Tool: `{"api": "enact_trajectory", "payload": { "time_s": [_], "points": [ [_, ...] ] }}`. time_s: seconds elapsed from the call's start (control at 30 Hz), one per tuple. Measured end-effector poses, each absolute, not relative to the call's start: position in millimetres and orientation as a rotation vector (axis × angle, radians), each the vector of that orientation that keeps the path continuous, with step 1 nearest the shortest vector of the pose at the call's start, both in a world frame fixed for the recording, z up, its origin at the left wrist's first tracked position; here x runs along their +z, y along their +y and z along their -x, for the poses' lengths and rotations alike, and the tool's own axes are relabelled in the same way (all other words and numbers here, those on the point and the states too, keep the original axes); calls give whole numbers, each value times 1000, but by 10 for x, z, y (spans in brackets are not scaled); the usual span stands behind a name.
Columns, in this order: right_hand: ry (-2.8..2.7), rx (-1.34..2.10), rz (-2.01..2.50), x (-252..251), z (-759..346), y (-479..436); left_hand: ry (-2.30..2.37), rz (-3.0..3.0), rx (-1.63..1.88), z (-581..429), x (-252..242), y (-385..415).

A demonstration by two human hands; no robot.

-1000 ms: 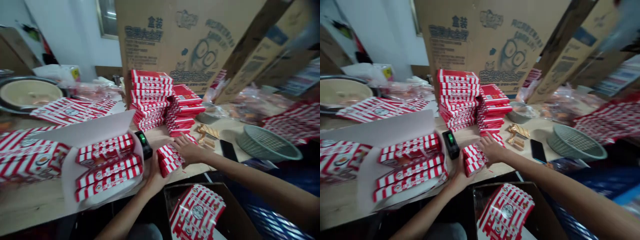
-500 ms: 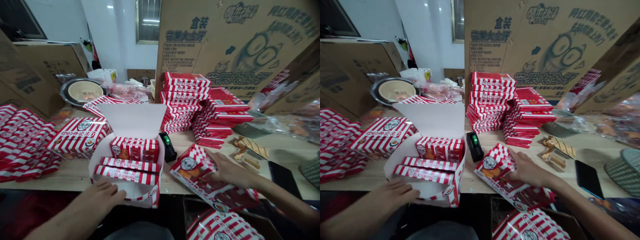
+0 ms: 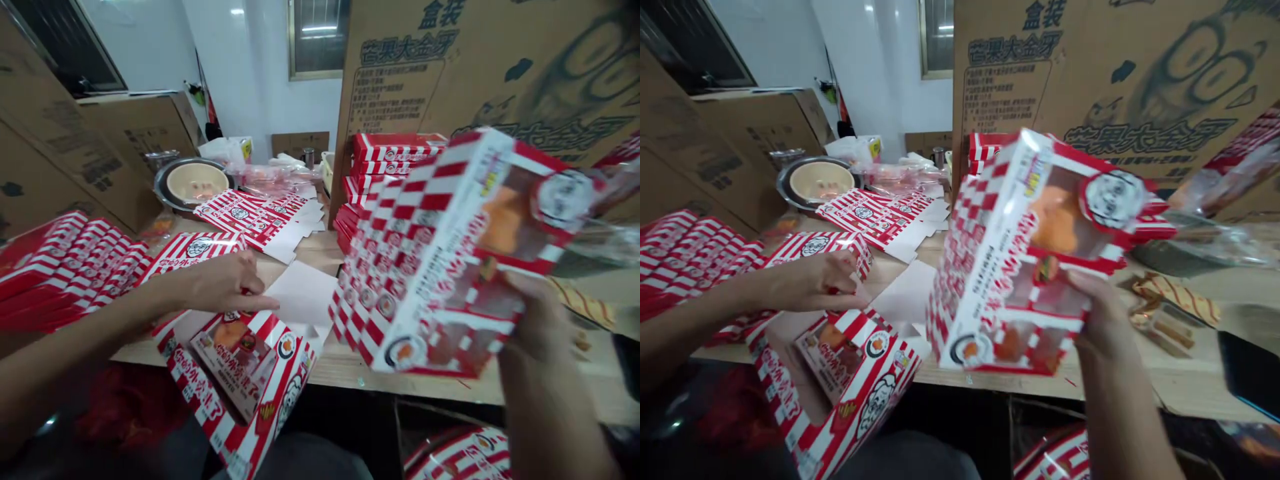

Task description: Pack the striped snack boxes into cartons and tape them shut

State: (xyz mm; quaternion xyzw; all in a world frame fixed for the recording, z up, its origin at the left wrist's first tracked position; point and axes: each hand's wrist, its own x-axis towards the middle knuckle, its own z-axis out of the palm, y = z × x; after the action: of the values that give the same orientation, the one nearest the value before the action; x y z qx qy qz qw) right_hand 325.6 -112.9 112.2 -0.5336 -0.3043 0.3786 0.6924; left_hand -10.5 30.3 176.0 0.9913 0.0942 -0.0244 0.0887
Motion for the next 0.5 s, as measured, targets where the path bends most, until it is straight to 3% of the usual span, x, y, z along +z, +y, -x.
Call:
{"api": "enact_trajectory", "payload": {
  "time_s": [0.1,0.2,0.37,0.5],
  "points": [
    [-538,952,947,1223,-2840,-534,306,-2895,-66,162,1754,314],
    [-489,1333,853,1106,-2504,-150,364,-2855,46,251,1760,286],
    [-449,1961,946,656,-2202,-13,455,-2856,128,435,1619,454],
    [-495,2095,1021,477,-2133,20,616,-2602,151,627,1373,735]
  ]
}}
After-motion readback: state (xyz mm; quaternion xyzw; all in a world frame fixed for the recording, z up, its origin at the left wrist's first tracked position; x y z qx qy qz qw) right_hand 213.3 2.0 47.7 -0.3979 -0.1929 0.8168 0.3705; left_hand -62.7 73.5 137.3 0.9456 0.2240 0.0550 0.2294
